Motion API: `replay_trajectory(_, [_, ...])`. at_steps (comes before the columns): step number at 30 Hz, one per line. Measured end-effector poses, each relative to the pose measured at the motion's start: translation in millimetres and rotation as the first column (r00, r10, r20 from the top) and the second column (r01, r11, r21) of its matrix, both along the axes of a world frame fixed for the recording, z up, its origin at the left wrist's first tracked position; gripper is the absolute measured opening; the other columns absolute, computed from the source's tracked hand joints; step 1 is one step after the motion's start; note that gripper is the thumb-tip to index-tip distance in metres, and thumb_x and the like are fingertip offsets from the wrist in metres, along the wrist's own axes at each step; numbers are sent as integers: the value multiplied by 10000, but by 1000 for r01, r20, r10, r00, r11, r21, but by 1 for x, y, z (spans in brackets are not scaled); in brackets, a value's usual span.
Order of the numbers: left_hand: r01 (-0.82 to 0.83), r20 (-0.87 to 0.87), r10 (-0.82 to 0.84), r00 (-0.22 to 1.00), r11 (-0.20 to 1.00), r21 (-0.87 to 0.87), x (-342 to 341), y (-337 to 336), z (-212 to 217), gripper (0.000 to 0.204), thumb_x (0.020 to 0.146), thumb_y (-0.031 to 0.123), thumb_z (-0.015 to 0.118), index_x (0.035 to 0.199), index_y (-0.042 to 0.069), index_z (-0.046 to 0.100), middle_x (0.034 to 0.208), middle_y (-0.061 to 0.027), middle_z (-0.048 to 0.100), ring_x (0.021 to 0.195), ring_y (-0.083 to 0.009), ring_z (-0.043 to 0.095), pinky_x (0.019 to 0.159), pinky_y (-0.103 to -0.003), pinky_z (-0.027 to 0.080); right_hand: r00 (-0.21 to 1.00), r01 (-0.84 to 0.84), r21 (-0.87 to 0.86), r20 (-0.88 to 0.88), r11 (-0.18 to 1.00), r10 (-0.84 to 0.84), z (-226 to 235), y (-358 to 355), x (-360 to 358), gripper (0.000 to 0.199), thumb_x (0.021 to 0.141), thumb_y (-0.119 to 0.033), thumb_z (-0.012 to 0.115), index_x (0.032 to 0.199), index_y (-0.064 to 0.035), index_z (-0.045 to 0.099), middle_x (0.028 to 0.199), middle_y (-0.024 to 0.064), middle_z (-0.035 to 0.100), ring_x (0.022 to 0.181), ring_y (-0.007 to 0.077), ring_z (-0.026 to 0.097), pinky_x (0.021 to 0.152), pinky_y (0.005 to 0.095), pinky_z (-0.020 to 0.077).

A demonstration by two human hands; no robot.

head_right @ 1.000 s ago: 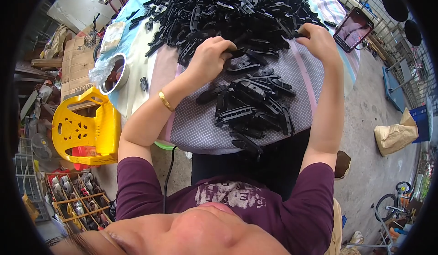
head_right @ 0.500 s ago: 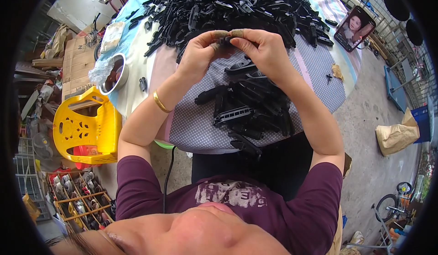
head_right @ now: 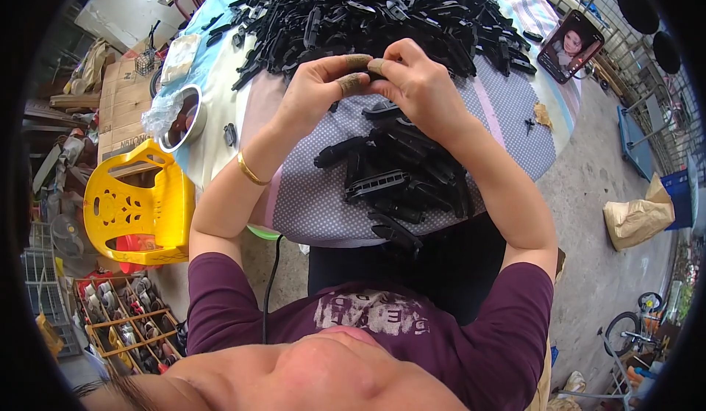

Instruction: Assembling and inspecting small black plastic components at a table.

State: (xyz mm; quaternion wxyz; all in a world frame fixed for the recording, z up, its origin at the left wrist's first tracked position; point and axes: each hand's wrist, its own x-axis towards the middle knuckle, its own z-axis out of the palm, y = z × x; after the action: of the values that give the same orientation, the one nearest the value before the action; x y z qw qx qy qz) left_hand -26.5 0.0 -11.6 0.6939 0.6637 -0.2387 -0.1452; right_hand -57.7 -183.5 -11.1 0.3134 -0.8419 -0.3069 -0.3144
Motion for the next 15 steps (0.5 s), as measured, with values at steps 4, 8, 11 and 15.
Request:
replay_trajectory(4, [6,0,-6,1000,1000,13,0,-3,0,316,834,6,605,1142,-52,560,1026,-86,632,909,-121,601,823,-236,499,997,-60,-37,-49,997,59,5,-5,0,317,704,-86,725,998,-5,639,911,78,558,716,175,587,607,248,485])
replay_trajectory(8, [-126,202,110,973,990,68,-3,-5,2,320,824,-25,604,1140,-47,562,1003,-77,640,883,-106,605,805,-219,495,978,12,36,-210,999,-4,15,-20,6,500,692,-171,741,1132,-3,575,975,58,592,787,133,568,700,228,463])
replay_trajectory(11, [-190,380,118,917,969,157,-6,-5,1,337,810,-46,609,1144,-34,564,994,-76,645,867,-95,608,793,-214,494,879,-137,102,-445,985,168,7,-25,9,425,730,-184,725,1081,11,585,884,124,622,765,197,599,713,281,491])
replay_trajectory(15, [-241,521,104,847,949,204,-8,-5,7,328,793,-56,620,1118,-21,589,958,-70,660,858,-84,612,778,-216,497,911,-172,49,-373,984,178,10,-25,9,389,736,-169,720,1056,11,591,883,119,623,744,198,601,697,276,492])
